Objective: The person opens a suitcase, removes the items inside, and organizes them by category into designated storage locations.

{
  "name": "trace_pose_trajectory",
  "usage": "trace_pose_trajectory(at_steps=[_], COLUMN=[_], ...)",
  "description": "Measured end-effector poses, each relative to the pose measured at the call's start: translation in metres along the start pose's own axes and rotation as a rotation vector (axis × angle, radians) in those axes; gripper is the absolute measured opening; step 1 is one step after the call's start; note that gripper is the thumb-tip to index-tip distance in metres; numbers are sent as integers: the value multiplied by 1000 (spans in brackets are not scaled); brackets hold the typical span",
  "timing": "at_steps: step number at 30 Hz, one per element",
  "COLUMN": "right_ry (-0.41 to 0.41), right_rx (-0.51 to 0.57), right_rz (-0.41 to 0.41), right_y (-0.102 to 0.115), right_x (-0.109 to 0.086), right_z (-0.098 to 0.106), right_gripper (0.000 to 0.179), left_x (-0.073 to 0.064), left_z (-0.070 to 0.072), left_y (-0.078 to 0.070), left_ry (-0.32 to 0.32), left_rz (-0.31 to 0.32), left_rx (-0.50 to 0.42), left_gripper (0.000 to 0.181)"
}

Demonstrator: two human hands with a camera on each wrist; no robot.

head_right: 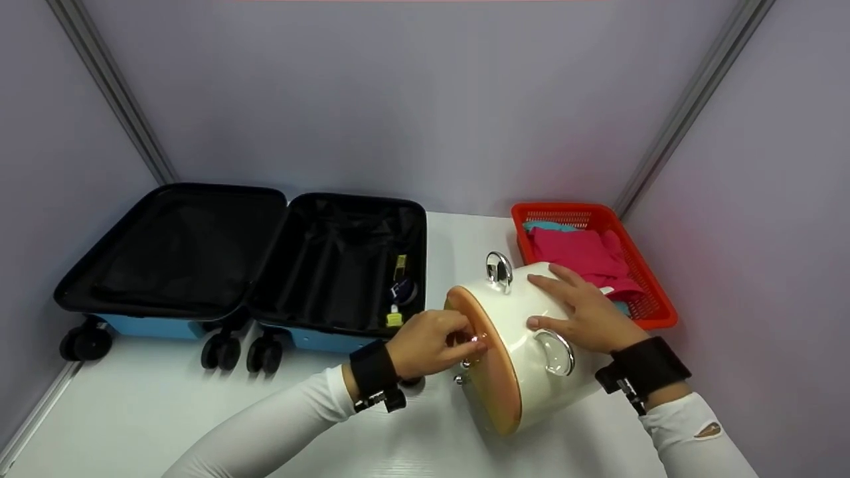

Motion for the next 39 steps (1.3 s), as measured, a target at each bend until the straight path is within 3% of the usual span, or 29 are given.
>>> trace_pose_trajectory(at_steps=[15, 25, 34, 39], right_ry=[-11, -19, -31, -51], right_rx=[9, -17, -21, -40], right_rz=[1, 16, 13, 29], right_y=[0, -1, 1, 1], right_x=[-1, 0, 0, -1], right_z=[-1, 1, 1, 1], right_gripper=[74, 74, 73, 74], left_x=[-40, -55, -56, -41], left_z=[23, 32, 35, 47], left_y=[12, 17, 23, 44], left_ry=[-27, -46, -57, -116], left_rz=[-84, -112, -111, -81], left_rx=[-137, -164, -157, -188], left_gripper=[33, 31, 33, 39])
Point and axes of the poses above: each hand's wrist, its own x-axis towards the middle knuckle, its own z-axis out of the back of the hand, y = z × x, the point moved 8 cm from there along x, towards the middle knuckle, and after that the axes turned 4 degrees about -y, right-handed, at the moved point
